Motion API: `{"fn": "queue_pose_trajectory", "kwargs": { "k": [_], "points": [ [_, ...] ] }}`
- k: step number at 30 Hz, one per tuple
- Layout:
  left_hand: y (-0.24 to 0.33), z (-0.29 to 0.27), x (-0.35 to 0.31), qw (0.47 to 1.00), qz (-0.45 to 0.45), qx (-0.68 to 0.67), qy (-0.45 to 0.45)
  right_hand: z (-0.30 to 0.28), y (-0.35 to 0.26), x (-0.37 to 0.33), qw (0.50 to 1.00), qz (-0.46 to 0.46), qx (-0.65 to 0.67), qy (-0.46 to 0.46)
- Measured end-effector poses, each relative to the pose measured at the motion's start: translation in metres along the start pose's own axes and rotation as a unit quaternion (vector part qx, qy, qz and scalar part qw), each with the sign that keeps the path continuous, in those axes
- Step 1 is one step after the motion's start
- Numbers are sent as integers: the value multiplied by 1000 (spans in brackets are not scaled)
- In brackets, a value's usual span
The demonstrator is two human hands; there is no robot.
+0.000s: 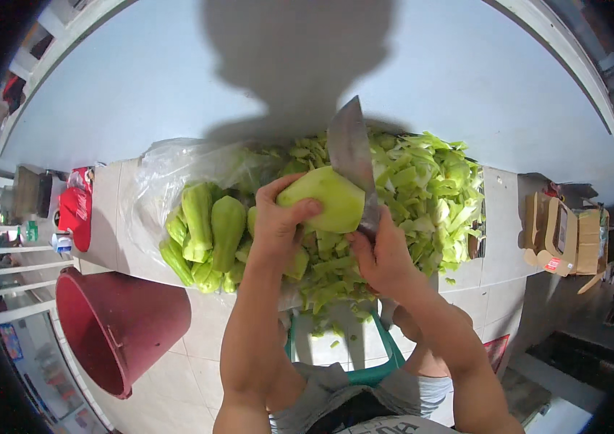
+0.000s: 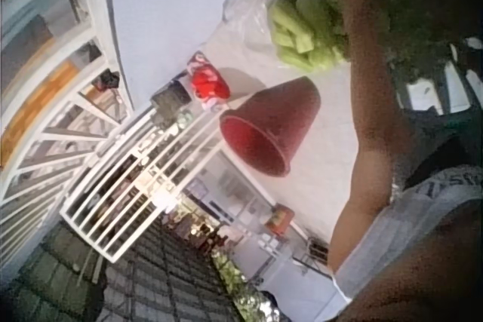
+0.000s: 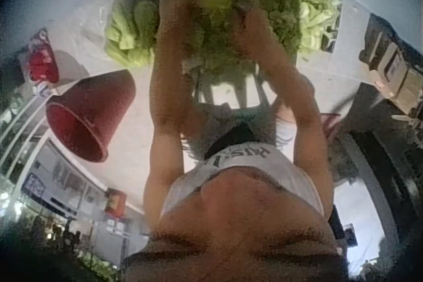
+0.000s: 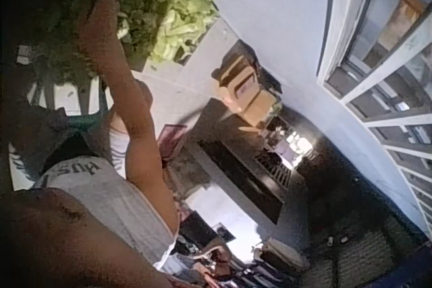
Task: The person peels and cuts chayotes using a knife, while sitting on a stool. The person uses the knife to peel the skin off a chayote, then slices it into smaller pieces and places them on the floor with other chayote pieces.
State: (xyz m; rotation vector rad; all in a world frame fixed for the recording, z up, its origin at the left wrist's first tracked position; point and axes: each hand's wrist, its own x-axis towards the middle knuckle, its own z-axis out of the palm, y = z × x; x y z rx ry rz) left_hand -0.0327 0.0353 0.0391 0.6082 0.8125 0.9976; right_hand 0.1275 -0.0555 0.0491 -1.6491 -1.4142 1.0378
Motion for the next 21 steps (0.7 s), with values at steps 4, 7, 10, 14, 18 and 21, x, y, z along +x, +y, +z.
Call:
{"fn": "queue_pose_trajectory", "kwargs": {
  "k": [4,7,10,14,18,21],
  "points": [
    [-25,7,-5,994,30,-97,40,18,10,-5,996,-55,2,75],
    [-12,13,-5,996,-8,-65,63,1,4,0,999,-32,2,44],
    [-4,11,-3,999,-37,28,17,-6,4,3,1000,-3,-17,-4],
    [-25,11,-9,996,-2,-37,77,11,6,-1,997,-46,14,54],
    [-15,7,-1,999,2,8,41,-10,-2,7,998,44,-42,-34],
    [-24,4,-2,999,22,-46,9,6,13,2,999,15,-50,-5]
  ]
}}
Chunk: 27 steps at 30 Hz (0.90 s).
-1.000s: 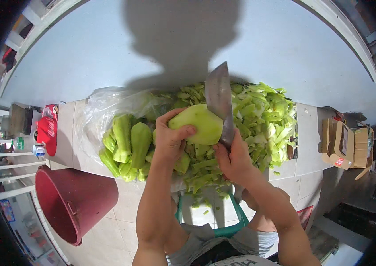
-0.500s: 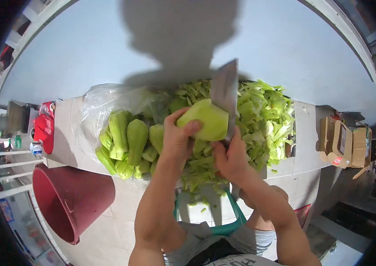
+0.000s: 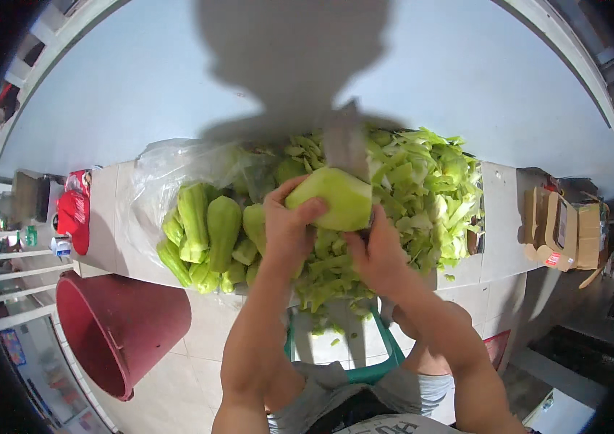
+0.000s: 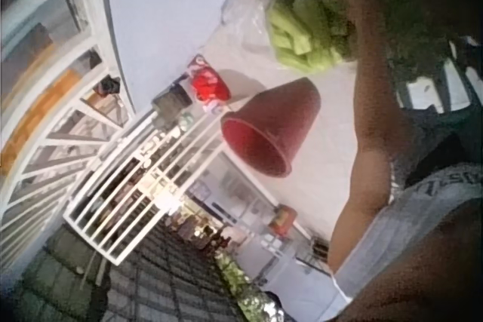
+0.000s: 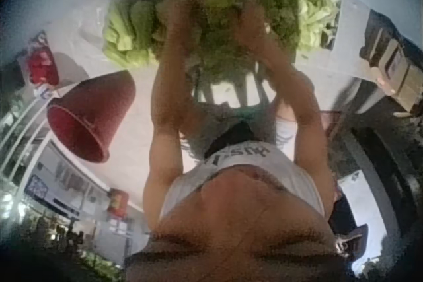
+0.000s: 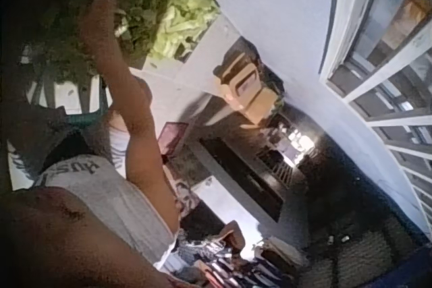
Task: The person peels and cuts chayotes using a knife, while sitting on a stool. The person uses the knife to peel the skin off a chayote, then slices it into smaller pieces and places them on the floor with other chayote pieces.
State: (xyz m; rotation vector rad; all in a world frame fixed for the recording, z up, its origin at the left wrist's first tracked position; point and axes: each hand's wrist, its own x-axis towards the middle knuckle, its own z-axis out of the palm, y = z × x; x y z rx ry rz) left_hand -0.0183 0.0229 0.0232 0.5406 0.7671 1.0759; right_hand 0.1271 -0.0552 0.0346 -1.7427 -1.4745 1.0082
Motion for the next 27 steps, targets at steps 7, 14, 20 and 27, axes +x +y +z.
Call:
{"fn": "queue_pose_trajectory", "kwargs": {
  "k": [7,14,20,27],
  "points": [
    [13,10,-1,999,-32,24,21,-16,-15,4,1000,4,27,-14],
    [9,-5,3,999,-45,1,-23,-5,1,6,994,10,109,1],
    [21,3,2,993,-87,26,-79,-11,4,6,990,47,136,-6],
    [22,3,-1,992,-78,2,-102,-19,-2,10,992,-23,122,4]
  ]
}}
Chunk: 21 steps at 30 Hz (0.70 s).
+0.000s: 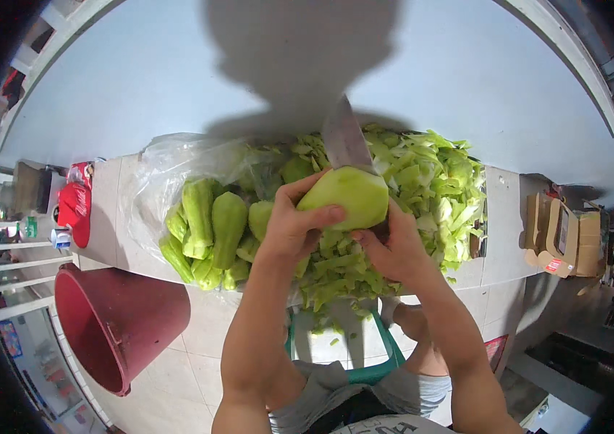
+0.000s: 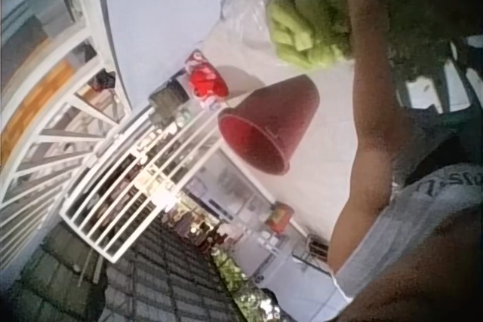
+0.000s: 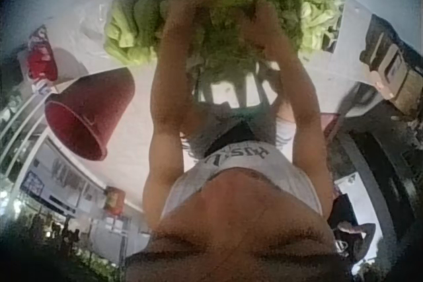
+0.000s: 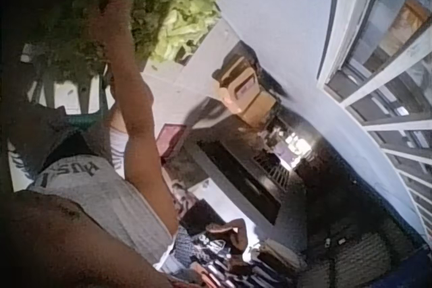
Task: The person peels and cuts chayotes using a knife, while sitting on a stool. The person uses the knife to peel the skin off a chayote, then slices it into smaller pieces and places them on the floor with other chayote pieces.
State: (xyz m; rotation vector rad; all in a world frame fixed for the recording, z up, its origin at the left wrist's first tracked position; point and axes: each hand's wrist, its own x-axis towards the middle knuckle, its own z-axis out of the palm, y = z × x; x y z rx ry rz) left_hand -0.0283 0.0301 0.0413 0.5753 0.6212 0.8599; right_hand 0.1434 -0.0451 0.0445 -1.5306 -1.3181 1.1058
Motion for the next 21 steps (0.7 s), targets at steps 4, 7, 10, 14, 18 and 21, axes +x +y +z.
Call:
{"fn": "queue_pose_trajectory", "kwargs": {
  "k": [4,7,10,14,18,21],
  "points": [
    [3,-5,-3,1000,-14,-4,-25,-7,-19,2,997,19,-65,-34],
    [2,-6,-3,999,-12,-16,-30,-9,-20,3,996,30,-69,-42],
    [4,-6,-3,1000,-11,-3,-12,-9,-18,3,995,46,-76,-48],
    [7,-11,-5,998,-35,37,-22,-14,-24,4,991,58,-99,-71],
    [12,-1,-2,994,-19,109,-13,-12,-11,6,996,18,-35,-78],
    [8,1,0,945,-11,323,56,-9,-3,5,996,41,-53,-60]
  ]
}}
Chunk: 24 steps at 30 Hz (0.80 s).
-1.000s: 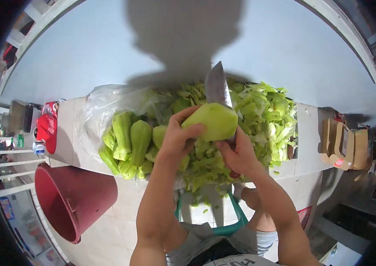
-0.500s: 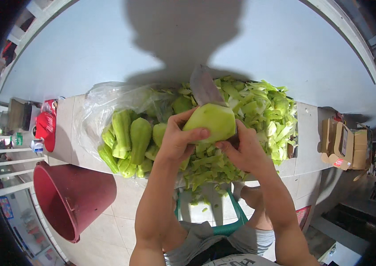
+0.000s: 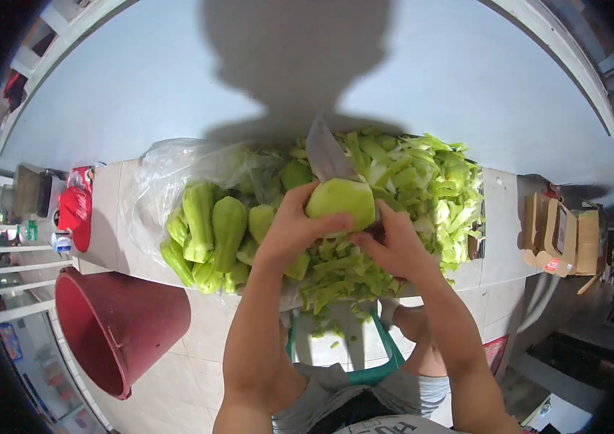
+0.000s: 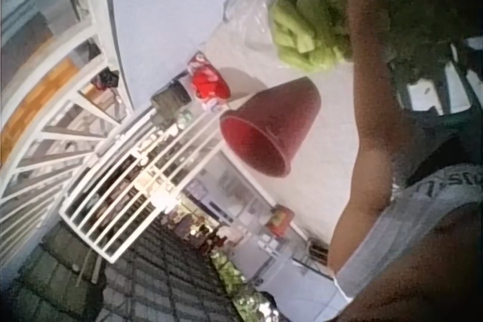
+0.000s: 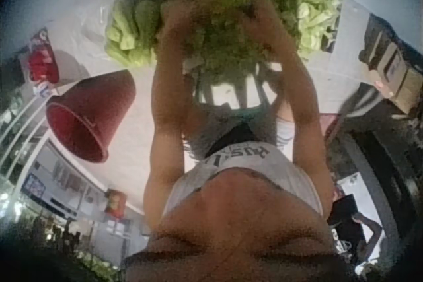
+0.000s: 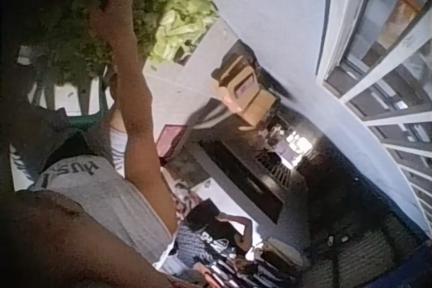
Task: The person peels and cuts chayotes using a knife, while sitting on a stool. The person uses the knife to peel the skin off a chayote, then slices it into smaller pieces and places them on the floor with other chayote pieces.
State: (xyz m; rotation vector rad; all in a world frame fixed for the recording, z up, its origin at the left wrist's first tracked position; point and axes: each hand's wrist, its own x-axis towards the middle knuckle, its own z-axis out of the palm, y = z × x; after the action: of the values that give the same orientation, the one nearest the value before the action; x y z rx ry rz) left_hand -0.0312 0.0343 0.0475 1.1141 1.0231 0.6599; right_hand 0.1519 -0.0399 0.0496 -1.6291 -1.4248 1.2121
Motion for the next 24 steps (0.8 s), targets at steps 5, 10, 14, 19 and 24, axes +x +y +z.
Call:
{"fn": "queue_pose_trajectory", "kwargs": {
  "k": [5,10,14,19,24],
  "points": [
    [10,-2,3,996,-38,44,-70,0,3,-6,1000,-8,-29,4],
    [5,-8,1,994,8,-9,-106,-10,-19,-9,995,33,-91,-31],
    [26,-11,-10,993,5,81,-85,-11,-9,-14,986,-13,-159,-41],
    [6,5,-6,993,19,-101,-61,16,3,-15,996,-60,-46,55],
    [15,-1,-3,996,-76,33,-45,-2,-17,-14,997,40,-61,1]
  ]
}}
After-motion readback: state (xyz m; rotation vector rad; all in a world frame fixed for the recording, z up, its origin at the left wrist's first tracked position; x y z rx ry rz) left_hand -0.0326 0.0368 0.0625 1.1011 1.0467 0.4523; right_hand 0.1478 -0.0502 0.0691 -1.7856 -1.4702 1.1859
